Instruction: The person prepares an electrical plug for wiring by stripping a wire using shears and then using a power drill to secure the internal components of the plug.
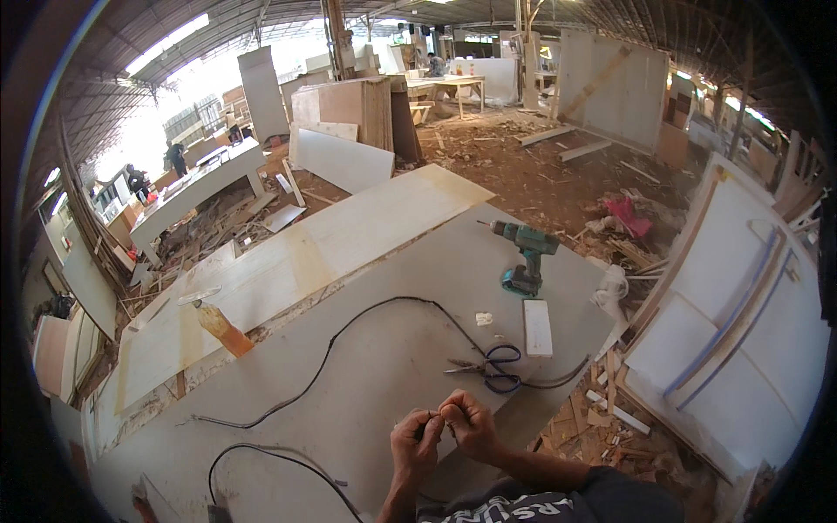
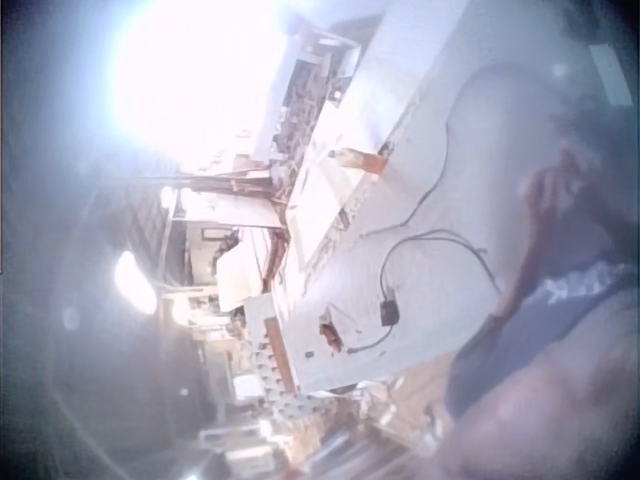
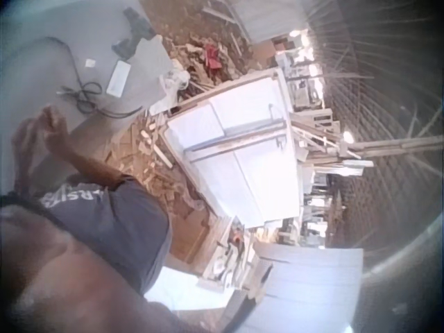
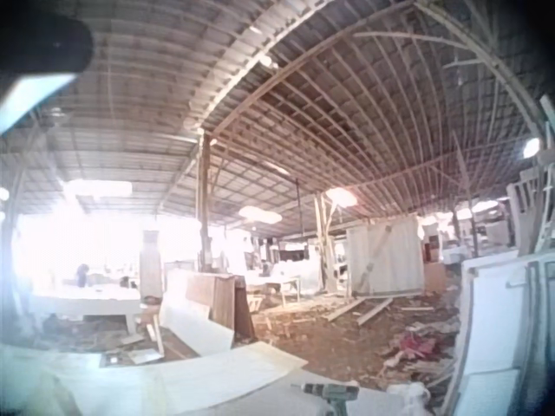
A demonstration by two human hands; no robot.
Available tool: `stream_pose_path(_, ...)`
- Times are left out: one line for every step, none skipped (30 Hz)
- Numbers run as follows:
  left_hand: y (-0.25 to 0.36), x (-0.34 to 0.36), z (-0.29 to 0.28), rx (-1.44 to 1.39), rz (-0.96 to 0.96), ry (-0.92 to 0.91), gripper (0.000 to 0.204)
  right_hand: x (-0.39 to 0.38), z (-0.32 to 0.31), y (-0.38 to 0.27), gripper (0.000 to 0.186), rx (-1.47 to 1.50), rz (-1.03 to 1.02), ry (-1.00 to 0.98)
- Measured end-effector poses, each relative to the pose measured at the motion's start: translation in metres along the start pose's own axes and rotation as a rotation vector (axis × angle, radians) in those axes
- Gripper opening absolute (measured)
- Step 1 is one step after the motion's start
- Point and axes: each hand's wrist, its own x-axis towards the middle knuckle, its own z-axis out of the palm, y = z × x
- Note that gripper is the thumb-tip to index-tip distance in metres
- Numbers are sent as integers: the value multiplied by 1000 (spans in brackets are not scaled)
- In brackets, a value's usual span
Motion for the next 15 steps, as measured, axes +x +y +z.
stream_pose_path(3, 1, 1, 10, 4, 1, 9, 0, 0, 1, 18, -85, -130, 28)
stream_pose_path(3, 2, 2, 69, 88, 14, 9, 1, 0, 0, 18, -172, -259, 58)
stream_pose_path(3, 2, 3, 127, 163, 23, 8, 1, -2, -3, 19, -233, -309, 59)
stream_pose_path(1, 1, 3, 190, 235, 30, 7, 3, -4, -9, 19, -290, -354, 60)
stream_pose_path(-2, 0, 4, 146, 235, 37, 6, 4, -7, -13, 19, -347, -399, 61)
stream_pose_path(-5, 3, 5, 101, 245, 43, 6, 7, -8, -16, 18, -361, -455, 63)
stream_pose_path(-6, 5, 6, 56, 254, 49, 5, 10, -10, -18, 17, -375, -511, 64)
stream_pose_path(-3, 6, 6, 74, 241, 30, 7, 12, -11, -19, 16, -388, -567, 65)
stream_pose_path(1, 4, 5, 93, 221, 11, 9, 12, -12, -20, 15, -405, -558, 59)
stream_pose_path(5, 5, 4, 112, 202, -5, 11, 11, -13, -21, 15, -420, -549, 52)
stream_pose_path(9, 7, 4, 107, 155, -6, 13, 13, -14, -22, 14, -433, -540, 44)
stream_pose_path(10, 5, 5, 96, 91, 1, 16, 16, -17, -18, 12, -413, -615, 1)
stream_pose_path(13, 7, 5, 87, 27, 10, 18, 25, -21, -16, 11, -388, -689, -43)
stream_pose_path(8, 9, 5, 63, -3, 2, 21, 31, -29, -17, 9, -418, -742, -56)
stream_pose_path(5, 14, 4, 44, -29, -2, 24, 30, -32, -16, 12, -315, -667, -47)
